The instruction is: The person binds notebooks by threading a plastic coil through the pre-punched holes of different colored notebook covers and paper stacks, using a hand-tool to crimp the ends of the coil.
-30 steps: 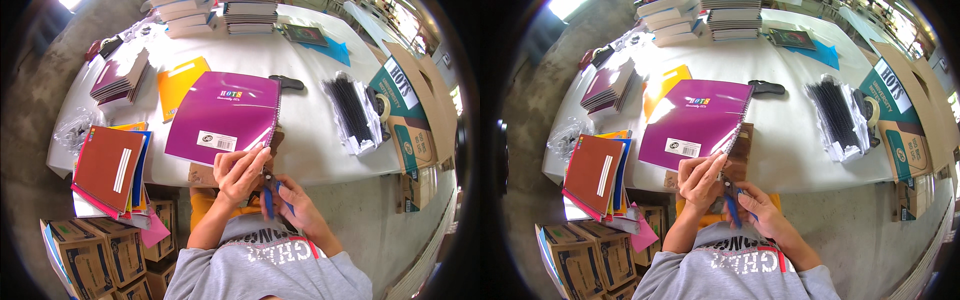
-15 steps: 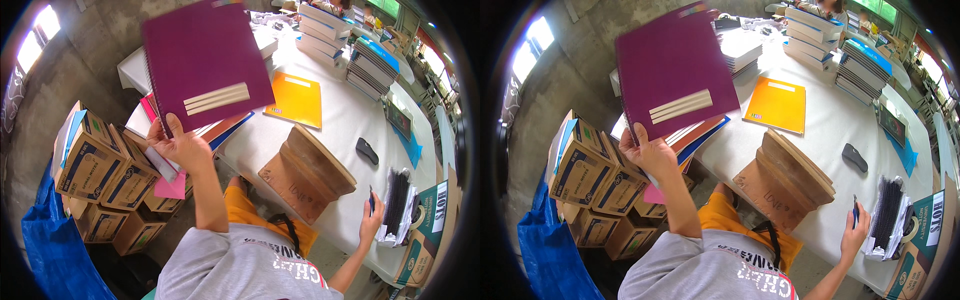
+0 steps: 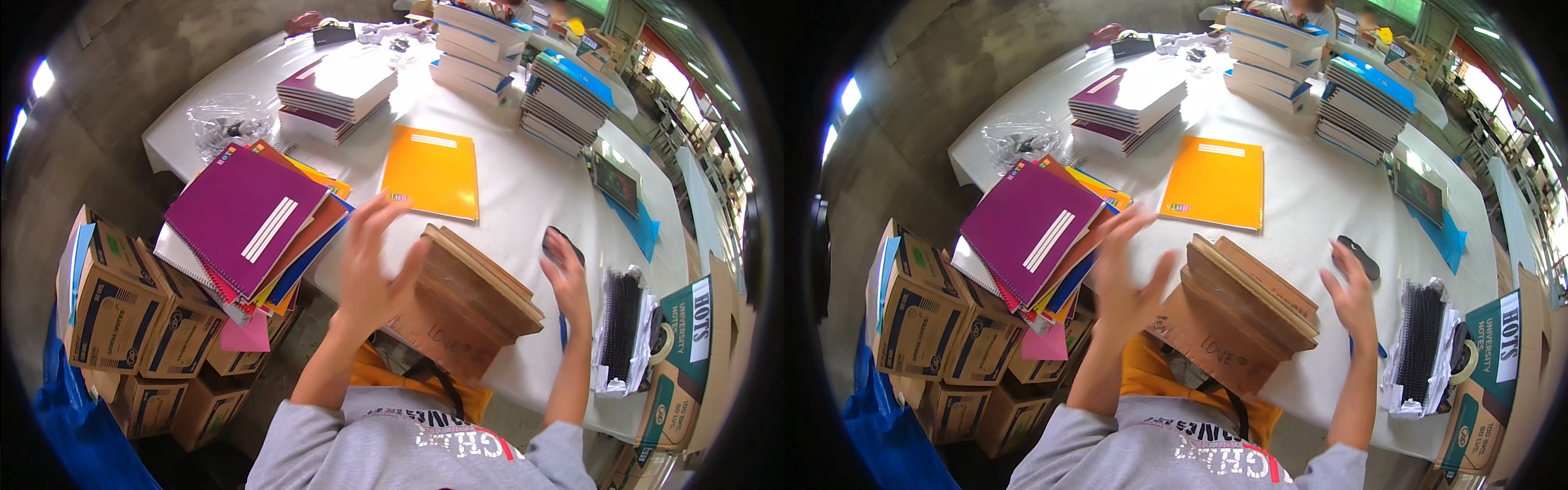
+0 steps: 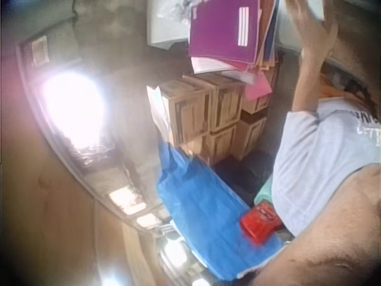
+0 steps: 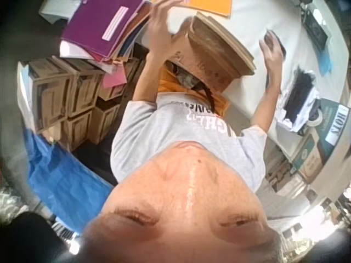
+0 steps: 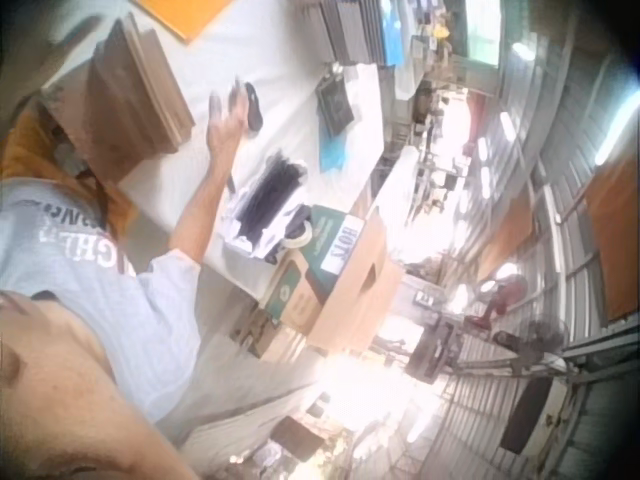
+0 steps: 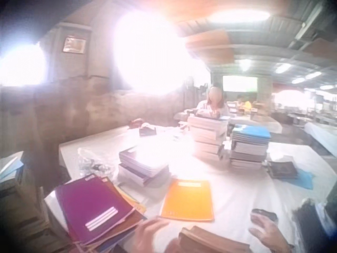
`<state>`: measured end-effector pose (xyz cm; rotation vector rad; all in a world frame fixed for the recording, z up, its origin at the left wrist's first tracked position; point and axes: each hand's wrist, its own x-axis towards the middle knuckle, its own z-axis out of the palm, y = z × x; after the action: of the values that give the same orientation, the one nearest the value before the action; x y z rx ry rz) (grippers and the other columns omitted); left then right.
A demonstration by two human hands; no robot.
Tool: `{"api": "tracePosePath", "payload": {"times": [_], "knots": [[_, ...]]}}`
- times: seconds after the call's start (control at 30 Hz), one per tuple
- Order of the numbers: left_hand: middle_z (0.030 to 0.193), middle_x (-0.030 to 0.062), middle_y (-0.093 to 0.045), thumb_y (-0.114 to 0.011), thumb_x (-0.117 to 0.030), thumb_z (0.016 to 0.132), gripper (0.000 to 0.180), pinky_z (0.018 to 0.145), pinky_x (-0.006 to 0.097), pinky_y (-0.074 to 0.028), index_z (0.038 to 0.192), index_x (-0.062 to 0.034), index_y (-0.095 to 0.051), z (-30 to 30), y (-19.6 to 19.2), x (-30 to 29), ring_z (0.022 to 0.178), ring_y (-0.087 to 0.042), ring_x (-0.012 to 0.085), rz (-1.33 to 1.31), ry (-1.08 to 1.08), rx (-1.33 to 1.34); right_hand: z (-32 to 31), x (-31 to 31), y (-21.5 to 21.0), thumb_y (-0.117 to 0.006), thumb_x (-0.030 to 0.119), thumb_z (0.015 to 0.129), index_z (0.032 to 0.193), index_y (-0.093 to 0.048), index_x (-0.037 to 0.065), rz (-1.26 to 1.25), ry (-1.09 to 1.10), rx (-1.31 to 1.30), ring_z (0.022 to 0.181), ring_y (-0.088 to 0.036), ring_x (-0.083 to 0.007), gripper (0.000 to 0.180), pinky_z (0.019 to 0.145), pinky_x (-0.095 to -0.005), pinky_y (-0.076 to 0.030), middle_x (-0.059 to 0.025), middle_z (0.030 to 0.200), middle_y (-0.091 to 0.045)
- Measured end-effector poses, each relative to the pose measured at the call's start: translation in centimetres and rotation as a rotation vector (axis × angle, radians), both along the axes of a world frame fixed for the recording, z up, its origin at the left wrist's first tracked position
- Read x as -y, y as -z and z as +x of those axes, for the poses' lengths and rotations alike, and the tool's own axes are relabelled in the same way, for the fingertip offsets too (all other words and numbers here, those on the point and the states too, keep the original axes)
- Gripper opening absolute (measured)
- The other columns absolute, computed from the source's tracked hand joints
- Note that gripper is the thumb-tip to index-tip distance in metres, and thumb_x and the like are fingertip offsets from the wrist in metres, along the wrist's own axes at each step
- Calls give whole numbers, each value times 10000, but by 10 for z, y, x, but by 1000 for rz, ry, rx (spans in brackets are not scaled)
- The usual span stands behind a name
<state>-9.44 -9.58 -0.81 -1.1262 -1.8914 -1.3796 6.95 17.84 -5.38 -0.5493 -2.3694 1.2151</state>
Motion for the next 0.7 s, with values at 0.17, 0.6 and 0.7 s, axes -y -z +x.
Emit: {"api": "tracePosePath", "payload": {"times": [0.17, 0.6, 0.7], "knots": [[1231, 258, -462, -668, -320, 801, 649, 992, 407, -337, 1268, 32, -386, -106, 72, -92, 1201, -412, 379, -186, -220, 379, -121, -24, 12, -599, 233, 875, 1435, -171, 90, -733, -62, 72, 1335, -271, -293, 719, 1082, -425, -226, -199, 1433, -284], [1257, 252, -503, -606, -242, 862, 723, 952, 357, -403, 1387, 64, -214, -123, 110, -74, 1150, -522, 294, -356, 199, 990, -193, -55, 39, -547, 80, 840, 1028, -569, 23, -892, 267, 292, 830, -592, -134, 198, 766, -290, -470, -105, 906, -633], [1310, 223, -463, -593, -185, 877, 659, 1007, 344, -351, 1396, 27, -248, -114, 113, -65, 1223, -452, 256, -347, 334, 1040, -195, -44, 48, -537, 95, 843, 1098, -529, -9, -525, -15, 248, 939, -580, -196, 276, 842, -307, -457, -98, 976, -619]]}}
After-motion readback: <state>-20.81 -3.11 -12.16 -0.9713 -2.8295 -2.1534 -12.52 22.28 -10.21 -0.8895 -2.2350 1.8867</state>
